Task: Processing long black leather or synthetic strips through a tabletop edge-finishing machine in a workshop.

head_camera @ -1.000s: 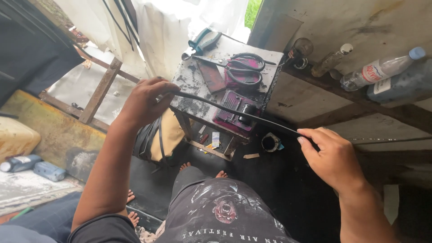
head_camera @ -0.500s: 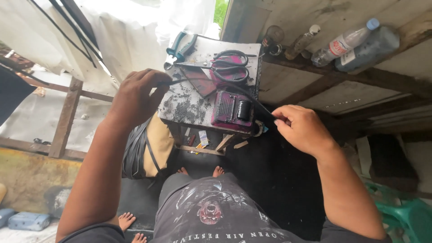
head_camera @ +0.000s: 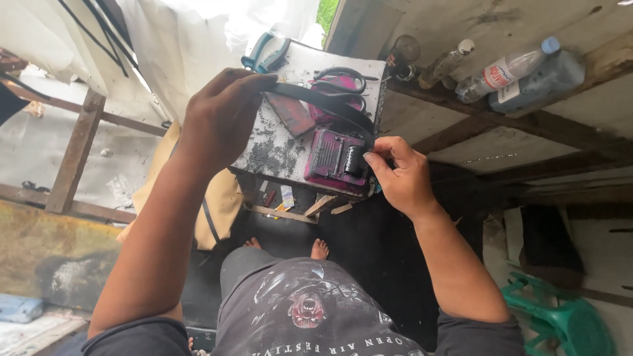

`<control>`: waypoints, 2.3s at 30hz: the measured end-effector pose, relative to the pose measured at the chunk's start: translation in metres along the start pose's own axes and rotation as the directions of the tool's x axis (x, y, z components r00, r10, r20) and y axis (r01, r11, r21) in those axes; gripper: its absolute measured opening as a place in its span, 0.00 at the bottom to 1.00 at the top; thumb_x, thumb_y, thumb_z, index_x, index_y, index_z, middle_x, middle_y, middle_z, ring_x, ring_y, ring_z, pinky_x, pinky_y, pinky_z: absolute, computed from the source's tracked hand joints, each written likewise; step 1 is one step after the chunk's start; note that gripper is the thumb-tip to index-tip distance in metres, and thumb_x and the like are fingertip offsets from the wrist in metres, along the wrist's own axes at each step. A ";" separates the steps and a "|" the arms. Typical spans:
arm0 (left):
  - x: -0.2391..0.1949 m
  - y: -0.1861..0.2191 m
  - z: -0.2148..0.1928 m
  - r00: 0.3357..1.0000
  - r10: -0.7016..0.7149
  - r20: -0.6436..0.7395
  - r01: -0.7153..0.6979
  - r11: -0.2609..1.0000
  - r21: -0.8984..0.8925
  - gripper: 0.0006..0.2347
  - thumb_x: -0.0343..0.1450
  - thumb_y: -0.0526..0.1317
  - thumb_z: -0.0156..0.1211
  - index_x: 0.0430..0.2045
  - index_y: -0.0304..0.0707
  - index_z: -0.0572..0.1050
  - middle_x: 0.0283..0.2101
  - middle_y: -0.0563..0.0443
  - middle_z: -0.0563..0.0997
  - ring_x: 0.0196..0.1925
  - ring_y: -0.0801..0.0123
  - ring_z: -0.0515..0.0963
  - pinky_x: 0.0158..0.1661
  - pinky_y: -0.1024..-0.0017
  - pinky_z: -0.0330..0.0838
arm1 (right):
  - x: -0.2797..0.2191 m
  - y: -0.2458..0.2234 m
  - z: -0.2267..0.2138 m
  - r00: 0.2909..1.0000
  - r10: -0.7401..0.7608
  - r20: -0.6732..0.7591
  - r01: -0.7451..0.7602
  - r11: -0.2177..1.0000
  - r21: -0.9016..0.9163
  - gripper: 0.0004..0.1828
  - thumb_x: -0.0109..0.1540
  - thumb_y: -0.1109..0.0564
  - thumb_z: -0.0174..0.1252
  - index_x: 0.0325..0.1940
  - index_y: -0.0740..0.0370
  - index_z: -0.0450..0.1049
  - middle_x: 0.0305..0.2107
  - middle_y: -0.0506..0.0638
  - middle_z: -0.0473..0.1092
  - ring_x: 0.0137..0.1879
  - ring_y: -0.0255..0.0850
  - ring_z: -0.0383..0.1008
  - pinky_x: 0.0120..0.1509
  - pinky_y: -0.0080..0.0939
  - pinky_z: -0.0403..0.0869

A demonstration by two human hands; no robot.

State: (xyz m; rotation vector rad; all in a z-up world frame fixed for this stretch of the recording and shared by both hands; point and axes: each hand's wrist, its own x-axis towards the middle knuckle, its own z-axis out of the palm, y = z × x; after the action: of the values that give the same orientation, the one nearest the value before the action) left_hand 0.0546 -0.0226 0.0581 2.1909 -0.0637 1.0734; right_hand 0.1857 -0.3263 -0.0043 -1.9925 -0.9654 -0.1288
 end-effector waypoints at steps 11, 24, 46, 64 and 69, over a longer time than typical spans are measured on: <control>-0.008 0.015 0.023 0.993 0.116 0.021 -0.118 0.980 0.163 0.03 0.79 0.37 0.64 0.41 0.40 0.81 0.40 0.48 0.80 0.33 0.61 0.81 0.27 0.67 0.72 | -0.002 0.006 -0.004 0.995 0.056 0.083 -0.052 0.998 -0.042 0.12 0.66 0.57 0.64 0.44 0.59 0.65 0.30 0.49 0.76 0.35 0.39 0.80 0.40 0.38 0.77; 0.005 0.039 0.007 0.943 0.332 0.021 -0.326 0.911 0.253 0.04 0.78 0.42 0.73 0.37 0.49 0.81 0.37 0.55 0.81 0.31 0.66 0.79 0.30 0.69 0.70 | -0.004 0.035 0.021 0.883 -0.463 -0.069 0.468 0.878 0.101 0.51 0.68 0.72 0.62 0.82 0.39 0.42 0.45 0.56 0.75 0.50 0.48 0.81 0.65 0.51 0.80; 0.010 0.040 -0.012 0.941 0.328 0.079 -0.337 0.907 0.251 0.04 0.79 0.42 0.72 0.37 0.49 0.82 0.37 0.55 0.80 0.31 0.63 0.78 0.31 0.66 0.69 | 0.000 0.027 0.018 0.906 -0.423 -0.002 0.421 0.903 -0.087 0.12 0.66 0.67 0.65 0.48 0.61 0.69 0.45 0.52 0.76 0.43 0.47 0.67 0.53 0.48 0.73; -0.004 0.006 -0.048 0.940 0.305 0.153 -0.341 0.828 0.446 0.06 0.82 0.35 0.74 0.42 0.54 0.84 0.40 0.57 0.84 0.33 0.63 0.79 0.32 0.68 0.68 | 0.017 0.023 0.007 0.850 -0.495 0.179 0.522 0.836 -0.169 0.15 0.64 0.69 0.67 0.51 0.62 0.72 0.36 0.52 0.72 0.42 0.47 0.71 0.56 0.48 0.66; -0.011 -0.006 -0.059 0.939 0.243 0.243 -0.337 0.788 0.515 0.08 0.80 0.28 0.67 0.40 0.48 0.80 0.42 0.57 0.85 0.33 0.63 0.80 0.34 0.66 0.68 | 0.020 0.018 0.009 0.833 -0.529 0.165 0.552 0.815 -0.175 0.19 0.63 0.71 0.68 0.56 0.63 0.73 0.34 0.52 0.70 0.39 0.45 0.70 0.55 0.47 0.67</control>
State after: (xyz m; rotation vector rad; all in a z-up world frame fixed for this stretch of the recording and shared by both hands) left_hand 0.0091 0.0145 0.0716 2.8698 -0.1951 1.1815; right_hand 0.2090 -0.3132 -0.0138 -1.8710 -1.6388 -0.4630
